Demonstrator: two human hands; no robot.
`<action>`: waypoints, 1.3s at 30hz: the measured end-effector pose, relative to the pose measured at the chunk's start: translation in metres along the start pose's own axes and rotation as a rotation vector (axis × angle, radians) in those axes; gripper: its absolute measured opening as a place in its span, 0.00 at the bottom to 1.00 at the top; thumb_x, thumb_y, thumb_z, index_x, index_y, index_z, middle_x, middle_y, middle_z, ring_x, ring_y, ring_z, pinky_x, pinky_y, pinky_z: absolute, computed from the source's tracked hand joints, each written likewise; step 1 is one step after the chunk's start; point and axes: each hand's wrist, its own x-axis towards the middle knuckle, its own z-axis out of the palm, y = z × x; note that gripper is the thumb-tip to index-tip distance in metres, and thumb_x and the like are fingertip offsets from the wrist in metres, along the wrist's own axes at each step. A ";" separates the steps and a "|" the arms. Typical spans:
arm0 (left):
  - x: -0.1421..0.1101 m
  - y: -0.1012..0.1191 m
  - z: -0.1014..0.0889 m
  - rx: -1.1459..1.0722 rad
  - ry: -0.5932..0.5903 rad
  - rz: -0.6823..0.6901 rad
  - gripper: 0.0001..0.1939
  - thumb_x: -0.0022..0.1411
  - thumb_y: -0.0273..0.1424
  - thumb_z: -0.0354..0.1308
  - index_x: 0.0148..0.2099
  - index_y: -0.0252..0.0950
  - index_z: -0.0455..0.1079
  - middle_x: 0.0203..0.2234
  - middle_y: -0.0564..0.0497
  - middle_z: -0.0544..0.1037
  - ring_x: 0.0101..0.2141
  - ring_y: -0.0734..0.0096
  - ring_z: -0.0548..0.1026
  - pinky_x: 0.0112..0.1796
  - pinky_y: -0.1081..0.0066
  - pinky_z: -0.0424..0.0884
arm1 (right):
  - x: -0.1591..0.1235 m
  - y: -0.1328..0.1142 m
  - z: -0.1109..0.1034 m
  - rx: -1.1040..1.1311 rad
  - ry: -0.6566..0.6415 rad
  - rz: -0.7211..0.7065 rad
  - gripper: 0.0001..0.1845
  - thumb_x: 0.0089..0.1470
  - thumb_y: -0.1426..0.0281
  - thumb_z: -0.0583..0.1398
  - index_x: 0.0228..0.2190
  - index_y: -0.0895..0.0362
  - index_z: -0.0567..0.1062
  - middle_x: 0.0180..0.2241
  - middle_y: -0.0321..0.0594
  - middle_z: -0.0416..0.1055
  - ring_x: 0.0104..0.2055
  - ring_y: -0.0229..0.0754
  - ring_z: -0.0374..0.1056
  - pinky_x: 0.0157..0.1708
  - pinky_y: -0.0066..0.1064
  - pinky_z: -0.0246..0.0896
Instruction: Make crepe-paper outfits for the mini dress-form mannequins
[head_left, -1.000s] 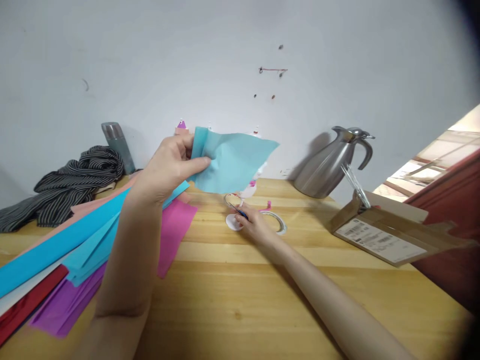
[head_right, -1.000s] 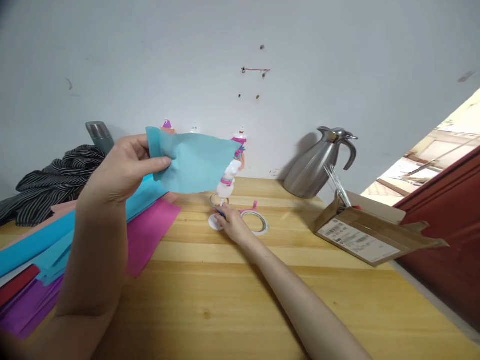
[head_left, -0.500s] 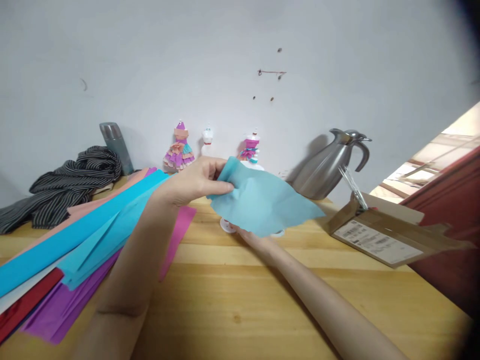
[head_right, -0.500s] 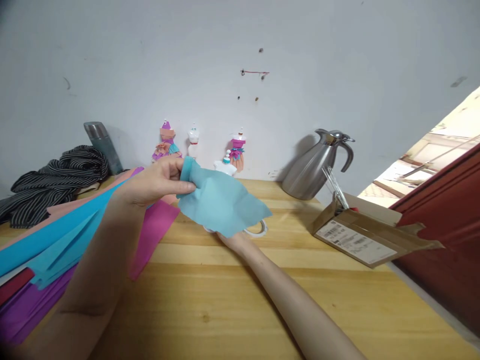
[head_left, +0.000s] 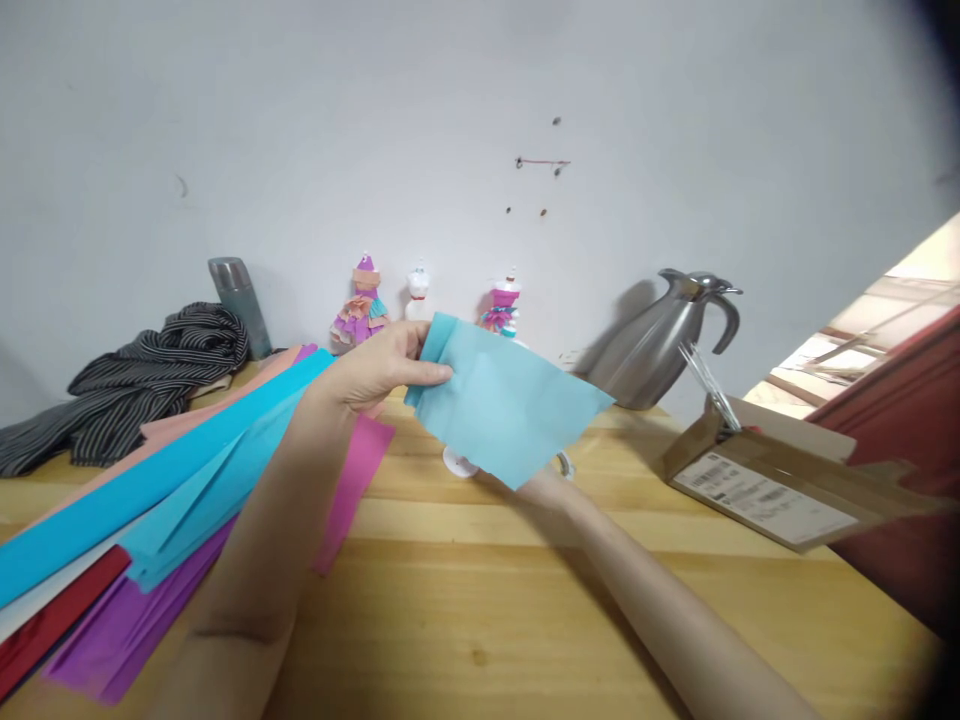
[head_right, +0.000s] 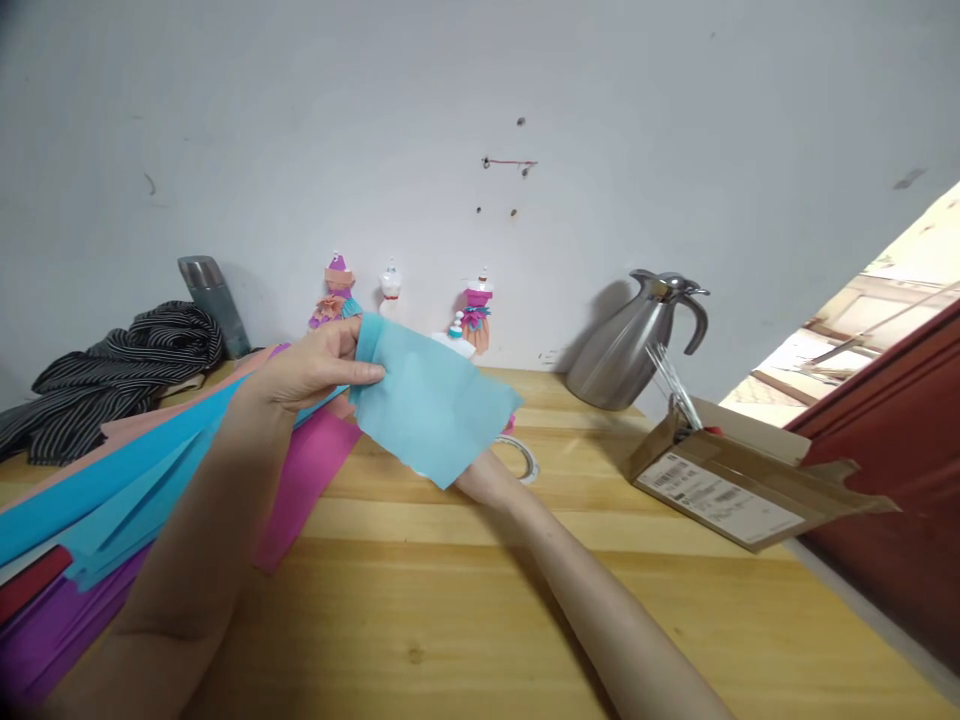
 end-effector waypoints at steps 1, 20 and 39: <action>0.001 -0.002 -0.001 -0.004 0.002 -0.002 0.16 0.47 0.30 0.69 0.39 0.32 0.71 0.29 0.51 0.77 0.31 0.72 0.74 0.33 0.74 0.70 | -0.002 0.000 -0.006 -0.023 -0.017 0.008 0.21 0.55 0.60 0.57 0.50 0.51 0.72 0.49 0.44 0.73 0.55 0.54 0.65 0.53 0.48 0.61; 0.005 -0.008 0.015 0.121 -0.064 -0.133 0.13 0.48 0.30 0.65 0.36 0.31 0.69 0.28 0.51 0.74 0.30 0.71 0.73 0.31 0.72 0.68 | -0.011 -0.063 -0.069 0.620 0.342 0.249 0.29 0.35 0.41 0.62 0.17 0.55 0.69 0.13 0.29 0.49 0.14 0.29 0.38 0.13 0.27 0.35; 0.002 -0.040 0.025 -0.135 -0.018 -0.235 0.21 0.45 0.37 0.69 0.41 0.32 0.72 0.31 0.48 0.76 0.32 0.69 0.73 0.33 0.73 0.67 | -0.006 -0.068 -0.083 0.209 0.420 0.276 0.15 0.41 0.59 0.64 0.20 0.55 0.66 0.16 0.29 0.56 0.18 0.32 0.50 0.19 0.27 0.46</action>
